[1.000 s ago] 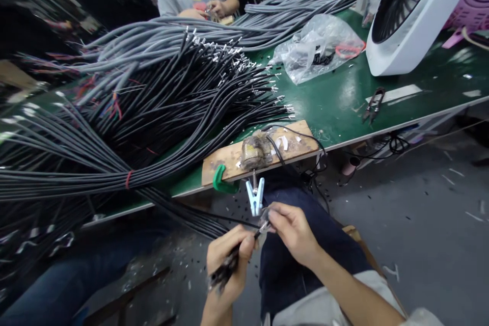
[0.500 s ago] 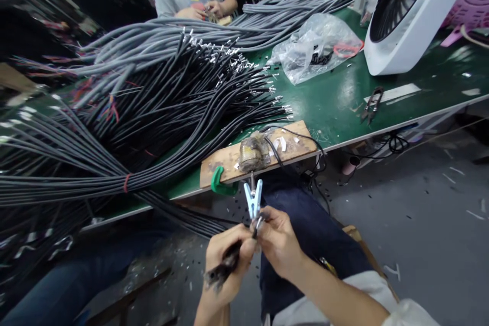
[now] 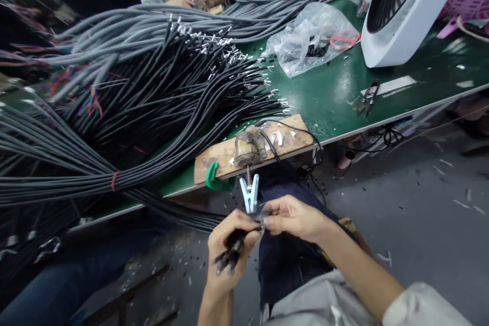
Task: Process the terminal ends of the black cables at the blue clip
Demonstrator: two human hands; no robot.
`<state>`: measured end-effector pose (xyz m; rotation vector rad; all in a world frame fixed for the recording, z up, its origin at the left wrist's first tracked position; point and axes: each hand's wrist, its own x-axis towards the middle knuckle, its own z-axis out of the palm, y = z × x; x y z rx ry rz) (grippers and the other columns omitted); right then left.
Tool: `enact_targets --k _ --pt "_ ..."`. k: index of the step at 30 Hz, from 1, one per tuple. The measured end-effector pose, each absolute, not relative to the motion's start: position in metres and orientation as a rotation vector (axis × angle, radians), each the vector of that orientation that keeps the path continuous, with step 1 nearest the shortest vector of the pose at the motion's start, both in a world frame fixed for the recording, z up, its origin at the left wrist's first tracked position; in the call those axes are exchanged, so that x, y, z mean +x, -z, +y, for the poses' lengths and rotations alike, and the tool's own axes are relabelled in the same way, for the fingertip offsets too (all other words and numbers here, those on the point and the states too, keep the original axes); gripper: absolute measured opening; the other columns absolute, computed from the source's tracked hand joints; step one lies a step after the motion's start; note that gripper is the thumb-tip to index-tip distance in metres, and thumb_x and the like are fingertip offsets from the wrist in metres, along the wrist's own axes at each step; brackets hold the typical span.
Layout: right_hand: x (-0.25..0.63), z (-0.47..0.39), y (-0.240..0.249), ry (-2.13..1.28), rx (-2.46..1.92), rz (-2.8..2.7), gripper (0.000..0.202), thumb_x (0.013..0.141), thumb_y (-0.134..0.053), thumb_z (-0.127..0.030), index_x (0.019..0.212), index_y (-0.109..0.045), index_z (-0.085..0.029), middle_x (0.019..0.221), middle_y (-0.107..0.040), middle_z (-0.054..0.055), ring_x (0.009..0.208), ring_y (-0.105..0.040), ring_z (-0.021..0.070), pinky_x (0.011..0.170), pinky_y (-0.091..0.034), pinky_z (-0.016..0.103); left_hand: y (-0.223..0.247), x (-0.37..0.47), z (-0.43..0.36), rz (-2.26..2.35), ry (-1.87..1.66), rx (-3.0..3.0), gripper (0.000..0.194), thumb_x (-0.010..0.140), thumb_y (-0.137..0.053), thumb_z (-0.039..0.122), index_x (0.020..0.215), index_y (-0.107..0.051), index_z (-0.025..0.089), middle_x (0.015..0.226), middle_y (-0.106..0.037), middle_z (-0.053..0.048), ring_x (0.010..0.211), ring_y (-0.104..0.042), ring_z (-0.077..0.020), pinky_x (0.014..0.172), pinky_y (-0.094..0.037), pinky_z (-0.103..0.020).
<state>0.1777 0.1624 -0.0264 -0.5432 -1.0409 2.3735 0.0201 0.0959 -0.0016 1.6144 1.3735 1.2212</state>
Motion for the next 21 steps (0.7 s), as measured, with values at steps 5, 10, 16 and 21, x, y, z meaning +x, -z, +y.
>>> enact_targets --k 5,10,16,21 --pt "0.184 0.196 0.014 -2.015 -0.858 -1.341 0.043 0.072 -0.072 -0.054 0.071 -0.062 -0.012 0.065 -0.054 -0.001 0.062 -0.045 0.0103 0.059 -0.035 0.023 0.006 0.024 0.091 1.425 -1.298 1.598 0.014 0.077 -0.069 0.011 0.071 -0.058 0.017 0.067 -0.057 0.001 0.062 -0.055 -0.0116 0.059 -0.041 -0.022" --pt "0.153 0.199 0.013 -2.173 -0.590 -1.050 0.050 0.074 -0.066 -0.062 0.068 -0.064 -0.013 0.059 -0.053 -0.001 0.057 -0.045 0.0103 0.054 -0.036 0.023 0.004 0.021 0.090 1.385 -1.480 1.545 0.013 0.076 -0.070 0.010 0.076 -0.061 0.019 0.067 -0.057 0.003 0.061 -0.054 -0.0106 0.058 -0.042 -0.021" --pt "0.139 0.193 0.016 -2.212 -0.541 -0.754 0.040 0.073 -0.075 -0.050 0.070 -0.069 -0.010 0.060 -0.059 0.002 0.055 -0.051 0.0088 0.052 -0.038 0.019 0.002 0.021 0.101 1.453 -1.472 1.570 0.012 0.076 -0.070 0.010 0.077 -0.064 0.020 0.069 -0.059 0.003 0.062 -0.055 -0.0101 0.057 -0.043 -0.019" --pt "0.141 0.192 0.017 -2.293 -0.474 -0.687 0.040 0.074 -0.074 -0.050 0.069 -0.069 -0.011 0.061 -0.058 0.001 0.055 -0.051 0.0093 0.054 -0.042 0.021 -0.002 0.020 0.105 1.441 -1.388 1.584 0.009 0.078 -0.068 0.010 0.078 -0.066 0.019 0.070 -0.063 0.001 0.061 -0.057 -0.0106 0.058 -0.044 -0.020"
